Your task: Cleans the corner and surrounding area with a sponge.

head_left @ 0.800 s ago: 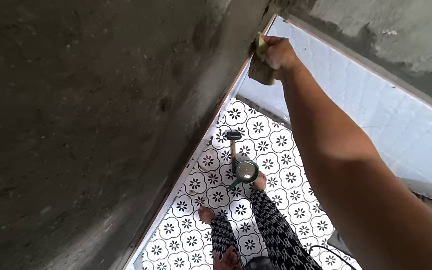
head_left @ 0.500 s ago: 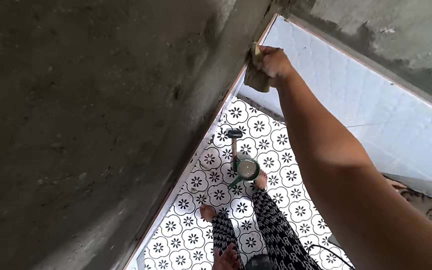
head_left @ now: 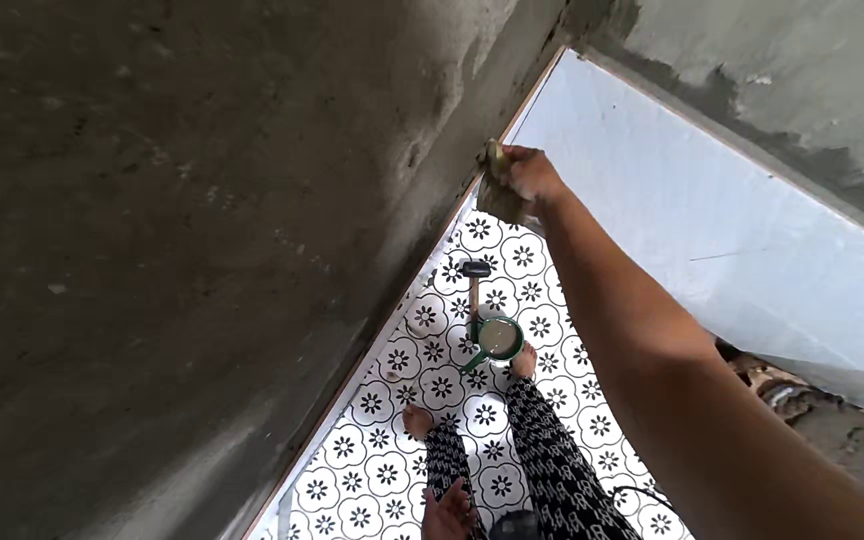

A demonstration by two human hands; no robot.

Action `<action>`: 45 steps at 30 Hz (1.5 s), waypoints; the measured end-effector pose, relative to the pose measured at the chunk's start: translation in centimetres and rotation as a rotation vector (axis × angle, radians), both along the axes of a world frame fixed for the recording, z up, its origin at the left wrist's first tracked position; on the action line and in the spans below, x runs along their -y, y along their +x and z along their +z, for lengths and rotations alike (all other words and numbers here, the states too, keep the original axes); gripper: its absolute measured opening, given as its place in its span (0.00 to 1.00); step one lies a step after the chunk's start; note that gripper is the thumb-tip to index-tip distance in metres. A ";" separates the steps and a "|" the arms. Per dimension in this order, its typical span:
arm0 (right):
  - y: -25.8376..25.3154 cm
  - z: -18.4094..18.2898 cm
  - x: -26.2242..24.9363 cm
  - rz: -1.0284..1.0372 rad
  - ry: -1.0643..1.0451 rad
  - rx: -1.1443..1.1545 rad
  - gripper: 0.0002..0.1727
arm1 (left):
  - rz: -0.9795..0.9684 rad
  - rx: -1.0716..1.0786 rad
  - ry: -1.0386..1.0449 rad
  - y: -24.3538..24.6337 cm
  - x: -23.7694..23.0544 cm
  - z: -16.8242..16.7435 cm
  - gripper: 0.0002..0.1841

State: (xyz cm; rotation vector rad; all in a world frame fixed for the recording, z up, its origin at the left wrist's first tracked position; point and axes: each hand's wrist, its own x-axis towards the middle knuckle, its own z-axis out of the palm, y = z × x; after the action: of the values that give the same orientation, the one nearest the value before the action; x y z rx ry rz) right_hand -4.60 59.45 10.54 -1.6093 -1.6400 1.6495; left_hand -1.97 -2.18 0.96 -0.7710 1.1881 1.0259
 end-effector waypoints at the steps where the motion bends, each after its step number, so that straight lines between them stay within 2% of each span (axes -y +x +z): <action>1: -0.1 0.3 0.6 0.008 0.000 0.007 0.27 | 0.003 -0.002 0.006 0.0 0.1 0.0 0.50; 10: -1.7 -0.5 5.9 -0.047 -0.069 -0.065 0.27 | 0.083 0.009 0.057 0.0 2.0 0.1 0.49; 16: -3.2 -0.1 10.5 -0.103 -0.093 -0.116 0.23 | 0.110 -0.012 0.038 -0.6 2.5 1.0 0.47; 32: -6.3 1.7 21.2 -0.019 -0.182 -0.060 0.22 | 0.123 -0.015 0.072 -4.1 4.2 1.4 0.47; 45: -8.6 1.0 29.6 -0.009 -0.298 -0.106 0.20 | 0.110 -0.004 0.101 -5.6 5.5 1.4 0.47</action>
State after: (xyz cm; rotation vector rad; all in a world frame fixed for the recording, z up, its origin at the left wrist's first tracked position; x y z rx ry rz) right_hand -13.15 29.83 11.51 -1.6233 -1.3848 2.0141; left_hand -7.52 -7.72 2.41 -0.7616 1.0983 1.1695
